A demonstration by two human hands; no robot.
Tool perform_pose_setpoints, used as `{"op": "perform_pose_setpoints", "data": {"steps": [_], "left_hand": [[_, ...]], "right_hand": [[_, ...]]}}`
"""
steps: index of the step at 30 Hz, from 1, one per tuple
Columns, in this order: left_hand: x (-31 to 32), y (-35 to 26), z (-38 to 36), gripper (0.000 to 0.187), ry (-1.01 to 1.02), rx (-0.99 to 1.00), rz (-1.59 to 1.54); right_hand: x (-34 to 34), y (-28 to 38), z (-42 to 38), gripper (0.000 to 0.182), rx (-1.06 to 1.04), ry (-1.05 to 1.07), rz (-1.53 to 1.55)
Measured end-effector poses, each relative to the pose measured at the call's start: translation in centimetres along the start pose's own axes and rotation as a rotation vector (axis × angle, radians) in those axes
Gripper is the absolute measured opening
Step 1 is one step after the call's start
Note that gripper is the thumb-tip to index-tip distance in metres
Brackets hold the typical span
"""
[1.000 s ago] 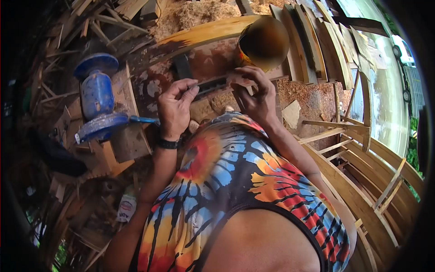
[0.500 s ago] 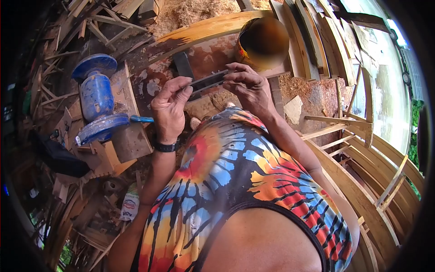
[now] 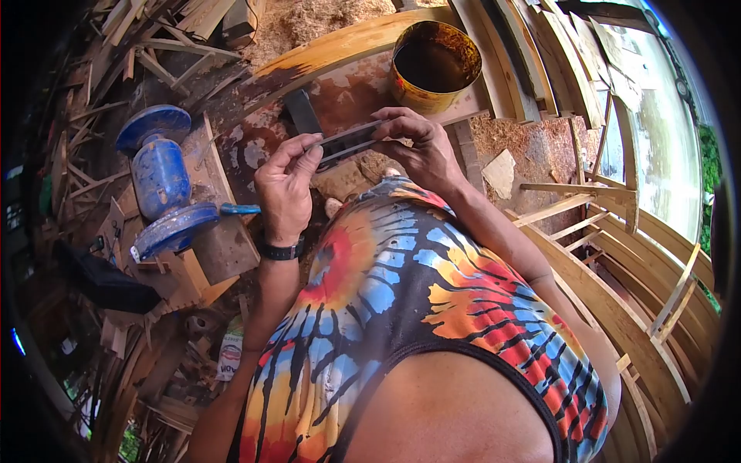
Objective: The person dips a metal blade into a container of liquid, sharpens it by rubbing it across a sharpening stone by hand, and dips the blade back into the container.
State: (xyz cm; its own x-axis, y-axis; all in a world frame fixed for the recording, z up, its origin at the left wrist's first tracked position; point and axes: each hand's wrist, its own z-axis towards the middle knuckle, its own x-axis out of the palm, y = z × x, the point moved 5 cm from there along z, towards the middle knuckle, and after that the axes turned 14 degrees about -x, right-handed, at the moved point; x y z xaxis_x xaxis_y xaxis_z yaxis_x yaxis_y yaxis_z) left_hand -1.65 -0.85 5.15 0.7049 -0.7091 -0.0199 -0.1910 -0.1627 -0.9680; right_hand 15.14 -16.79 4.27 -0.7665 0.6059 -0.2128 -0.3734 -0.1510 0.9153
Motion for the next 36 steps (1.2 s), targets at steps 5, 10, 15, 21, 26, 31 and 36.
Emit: {"op": "perform_pose_setpoints", "data": {"steps": [5, 10, 15, 21, 26, 31, 36], "left_hand": [[0.4, 0.7, 0.4, 0.018, 0.054, -0.072, -0.099], [1.8, 0.0, 1.5, 0.019, 0.149, -0.130, -0.270], [4.6, -2.3, 2.4, 0.021, 0.332, -0.254, -0.480], [8.0, -3.2, 2.7, 0.025, 0.441, -0.344, -0.630], [10.2, -4.2, 2.7, 0.032, 0.442, -0.301, -0.608], [8.0, -4.2, 2.3, 0.042, 0.195, -0.257, -0.304], [5.8, -2.4, 1.6, 0.035, 0.309, -0.312, -0.299]], "right_hand": [[-0.8, -0.1, -0.2, 0.032, 0.068, -0.117, 0.062], [-1.9, 1.0, 1.0, 0.067, 0.169, -0.130, 0.364], [-2.1, 0.6, 1.3, 0.078, 0.210, -0.054, 0.696], [-2.2, 0.7, 0.7, 0.045, 0.209, -0.125, 0.808], [-2.9, 0.4, 1.7, 0.035, 0.212, -0.411, 1.066], [-10.9, -0.5, 7.8, 0.032, 0.219, -0.174, 0.351], [-12.5, -5.5, 12.8, 0.039, 0.383, 0.598, -0.637]]}}
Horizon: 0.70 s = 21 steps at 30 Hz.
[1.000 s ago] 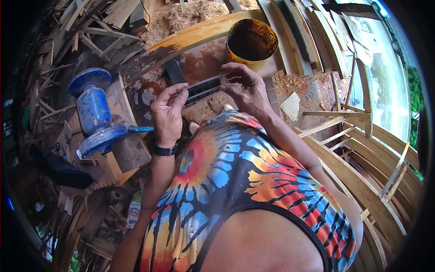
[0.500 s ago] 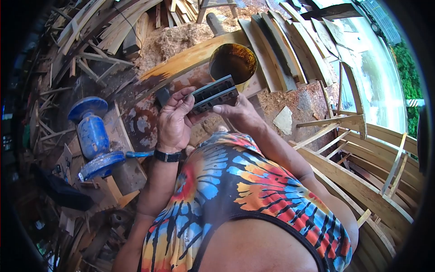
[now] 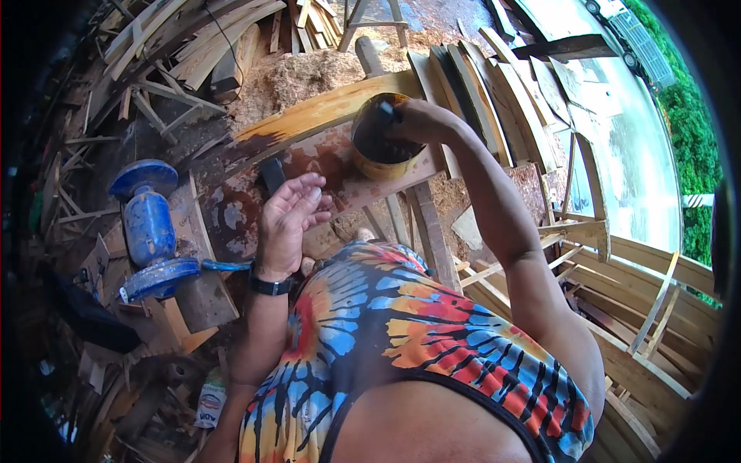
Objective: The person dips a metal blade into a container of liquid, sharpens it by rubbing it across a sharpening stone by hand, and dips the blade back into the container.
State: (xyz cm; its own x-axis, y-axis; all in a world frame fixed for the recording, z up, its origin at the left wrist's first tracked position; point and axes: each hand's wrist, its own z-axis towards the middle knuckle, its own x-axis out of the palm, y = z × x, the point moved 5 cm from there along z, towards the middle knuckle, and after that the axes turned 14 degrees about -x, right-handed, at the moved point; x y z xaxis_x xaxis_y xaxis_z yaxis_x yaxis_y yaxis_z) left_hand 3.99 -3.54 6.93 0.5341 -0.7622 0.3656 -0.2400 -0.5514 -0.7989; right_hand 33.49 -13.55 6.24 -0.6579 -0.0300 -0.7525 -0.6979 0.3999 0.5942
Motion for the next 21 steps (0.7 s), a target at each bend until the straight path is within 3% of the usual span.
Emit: {"op": "perform_pose_setpoints", "data": {"steps": [5, 6, 9, 12, 15, 18, 21], "left_hand": [[-1.0, 1.0, -0.5, 0.027, -0.029, -0.001, 0.107], [-1.3, 1.1, -0.7, 0.026, -0.037, 0.005, 0.113], [-2.4, 1.6, -1.1, 0.024, -0.066, 0.004, 0.129], [-3.6, 2.8, -0.6, 0.025, -0.077, -0.032, 0.176], [-4.2, 3.5, -0.3, 0.025, -0.088, -0.054, 0.286], [-4.5, 3.3, -0.2, 0.024, -0.109, -0.028, 0.384], [-4.5, 2.7, -0.1, 0.021, -0.140, 0.010, 0.449]], "right_hand": [[4.7, -2.3, 5.4, 0.032, -0.238, 0.461, -0.538], [4.6, -1.9, 5.0, 0.030, -0.178, 0.482, -0.416], [6.2, -2.9, 5.7, 0.032, -0.128, 0.518, -0.474], [7.8, -5.0, 6.2, 0.029, -0.178, 0.550, -0.443], [7.1, -4.6, 5.5, 0.023, -0.191, 0.550, -0.487], [4.5, -3.0, 4.2, 0.021, -0.214, 0.343, -0.578], [1.3, -0.5, 1.3, 0.028, -0.202, 0.012, -0.480]]}}
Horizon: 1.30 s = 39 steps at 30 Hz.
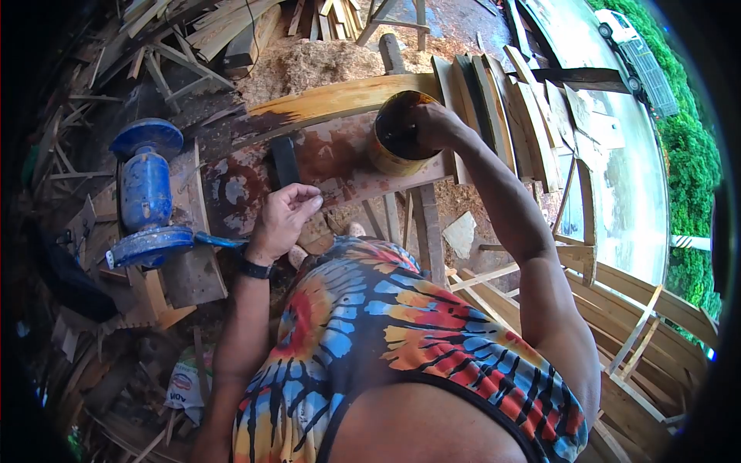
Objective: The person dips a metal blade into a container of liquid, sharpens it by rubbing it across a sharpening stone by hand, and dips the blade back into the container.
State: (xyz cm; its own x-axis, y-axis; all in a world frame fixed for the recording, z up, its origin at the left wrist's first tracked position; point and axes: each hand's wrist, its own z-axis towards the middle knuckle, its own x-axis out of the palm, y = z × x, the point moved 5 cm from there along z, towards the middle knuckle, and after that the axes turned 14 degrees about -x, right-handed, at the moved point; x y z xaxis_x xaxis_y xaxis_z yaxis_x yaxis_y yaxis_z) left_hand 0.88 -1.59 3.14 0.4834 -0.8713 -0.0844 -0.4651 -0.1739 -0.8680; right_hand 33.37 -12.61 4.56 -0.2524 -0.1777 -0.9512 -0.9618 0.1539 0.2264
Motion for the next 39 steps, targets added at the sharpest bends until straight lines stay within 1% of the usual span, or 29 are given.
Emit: {"op": "perform_pose_setpoints", "data": {"steps": [3, 4, 5, 8, 11, 14, 15, 18, 21, 24, 25, 26, 28, 29, 31, 34, 35, 39], "left_hand": [[-0.5, -0.1, 0.4, 0.020, -0.005, 0.018, 0.042], [-0.6, 0.0, 0.5, 0.022, 0.005, 0.033, 0.043], [-0.6, 0.0, 0.6, 0.023, 0.014, 0.047, 0.046], [-0.8, 0.0, 0.8, 0.024, 0.032, 0.055, 0.059], [-1.0, -0.1, 0.9, 0.024, 0.044, 0.055, 0.080], [-0.5, -1.0, 1.0, 0.023, 0.047, 0.064, 0.089], [-0.5, -1.1, 1.0, 0.023, 0.049, 0.067, 0.092], [-0.2, -1.7, 1.3, 0.022, 0.057, 0.084, 0.111], [1.7, -2.8, 2.3, 0.023, 0.136, 0.112, 0.087], [5.1, -7.3, 4.5, 0.026, 0.119, 0.312, 0.118], [6.1, -8.8, 5.9, 0.028, 0.099, 0.322, 0.076], [7.4, -10.1, 7.5, 0.030, 0.079, 0.331, 0.034], [9.9, -12.1, 11.4, 0.035, 0.073, 0.438, -0.197], [10.7, -12.6, 13.0, 0.034, 0.095, 0.411, -0.237], [11.8, -13.7, 15.1, 0.033, 0.143, 0.353, -0.311], [12.7, -14.8, 15.6, 0.026, 0.061, 0.288, -0.100], [12.4, -15.0, 15.1, 0.021, -0.012, 0.300, -0.071], [11.8, -15.0, 14.3, 0.019, -0.103, 0.311, 0.014]], "right_hand": [[-3.0, 0.8, -2.2, 0.029, 0.056, -0.111, 0.131], [-3.6, 0.6, -2.7, 0.030, 0.068, -0.157, 0.189], [-2.9, -0.8, -3.1, 0.033, 0.088, -0.245, 0.233], [-4.1, -0.1, -4.9, 0.025, 0.099, -0.326, 0.356], [-2.3, -1.7, -5.5, 0.031, 0.142, -0.368, 0.597], [-1.7, -2.4, -6.6, 0.034, 0.063, -0.492, 0.774], [-1.7, -2.1, -6.9, 0.034, 0.060, -0.483, 0.887], [-0.4, -2.3, -7.1, 0.034, 0.177, -0.526, 1.327], [-0.3, -1.2, -7.3, 0.037, 0.139, -0.591, 1.535], [0.1, -0.5, -7.1, 0.043, 0.038, -0.626, 1.700], [0.1, -0.2, -6.9, 0.045, 0.053, -0.658, 1.741], [0.1, 0.0, -6.7, 0.046, 0.039, -0.670, 1.749], [0.5, 0.1, -6.2, 0.046, 0.013, -0.694, 1.766], [0.5, 0.6, -5.9, 0.046, -0.003, -0.714, 1.756], [0.0, 1.2, -5.7, 0.045, 0.003, -0.722, 1.635], [-0.2, 0.2, -5.8, 0.044, 0.029, -0.741, 1.457], [-0.3, 0.2, -5.9, 0.045, 0.030, -0.735, 1.417], [0.2, -0.2, -6.3, 0.046, 0.002, -0.741, 1.343]]}}
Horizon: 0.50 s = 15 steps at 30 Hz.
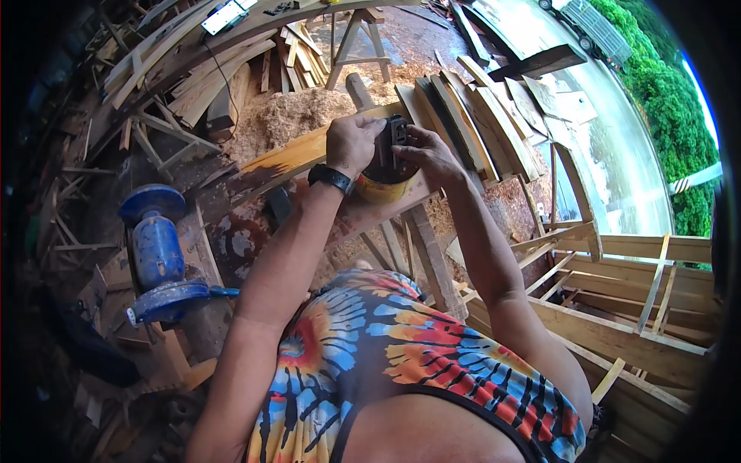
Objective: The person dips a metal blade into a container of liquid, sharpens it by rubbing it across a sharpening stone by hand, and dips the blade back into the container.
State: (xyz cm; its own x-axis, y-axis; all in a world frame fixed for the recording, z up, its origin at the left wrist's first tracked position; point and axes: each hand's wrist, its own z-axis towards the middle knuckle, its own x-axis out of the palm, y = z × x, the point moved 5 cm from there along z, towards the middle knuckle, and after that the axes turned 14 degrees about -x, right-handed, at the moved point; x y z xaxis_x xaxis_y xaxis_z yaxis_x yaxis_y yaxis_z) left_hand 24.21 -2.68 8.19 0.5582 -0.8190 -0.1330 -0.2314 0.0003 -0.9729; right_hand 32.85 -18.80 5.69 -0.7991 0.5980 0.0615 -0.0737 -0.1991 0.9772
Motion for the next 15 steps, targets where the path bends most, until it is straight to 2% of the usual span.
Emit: {"op": "perform_pose_setpoints", "data": {"steps": [9, 12, 15], "left_hand": [[-0.5, 1.5, 0.2, 0.016, 0.037, -0.045, -0.130], [-0.9, 1.9, 0.3, 0.017, 0.057, -0.051, -0.193], [-1.5, 1.4, 0.0, 0.018, 0.061, -0.067, -0.141]], "right_hand": [[0.0, -0.3, 0.1, 0.039, -0.010, 0.005, -0.087], [0.1, 0.1, 0.0, 0.042, 0.093, 0.022, -0.075], [-0.1, -0.6, 0.1, 0.046, 0.062, 0.081, 0.014]]}}
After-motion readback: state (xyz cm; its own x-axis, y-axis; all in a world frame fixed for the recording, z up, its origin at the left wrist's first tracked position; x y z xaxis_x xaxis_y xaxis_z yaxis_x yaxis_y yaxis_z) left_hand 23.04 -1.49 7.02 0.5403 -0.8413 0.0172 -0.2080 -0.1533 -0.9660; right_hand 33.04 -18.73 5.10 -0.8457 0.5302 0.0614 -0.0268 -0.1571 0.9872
